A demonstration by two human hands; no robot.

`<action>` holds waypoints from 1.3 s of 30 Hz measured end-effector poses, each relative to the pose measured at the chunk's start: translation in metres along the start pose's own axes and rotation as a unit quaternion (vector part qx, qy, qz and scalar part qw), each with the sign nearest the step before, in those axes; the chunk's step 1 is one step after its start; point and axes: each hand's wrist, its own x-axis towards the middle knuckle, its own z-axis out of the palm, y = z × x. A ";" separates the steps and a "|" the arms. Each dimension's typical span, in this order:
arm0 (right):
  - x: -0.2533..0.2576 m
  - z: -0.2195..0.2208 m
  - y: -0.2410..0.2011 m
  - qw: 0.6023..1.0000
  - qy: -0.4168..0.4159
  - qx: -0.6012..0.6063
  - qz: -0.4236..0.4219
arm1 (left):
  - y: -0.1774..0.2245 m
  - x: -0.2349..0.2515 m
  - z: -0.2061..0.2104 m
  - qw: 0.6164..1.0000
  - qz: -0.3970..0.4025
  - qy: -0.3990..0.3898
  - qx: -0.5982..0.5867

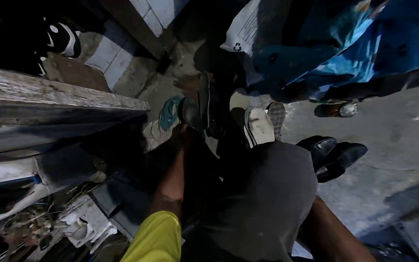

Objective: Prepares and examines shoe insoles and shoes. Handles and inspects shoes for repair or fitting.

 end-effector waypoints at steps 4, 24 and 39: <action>0.009 0.001 0.016 0.979 0.023 -0.065 -0.194 | 0.014 -0.024 -0.021 0.998 0.049 0.014 -0.025; 0.046 0.012 0.026 0.997 0.032 -0.064 -0.026 | 0.047 -0.051 0.001 0.956 -0.051 -0.137 -0.252; 0.046 0.052 -0.021 0.989 -0.089 0.047 -0.106 | 0.131 -0.085 0.005 0.946 0.087 -0.265 -0.166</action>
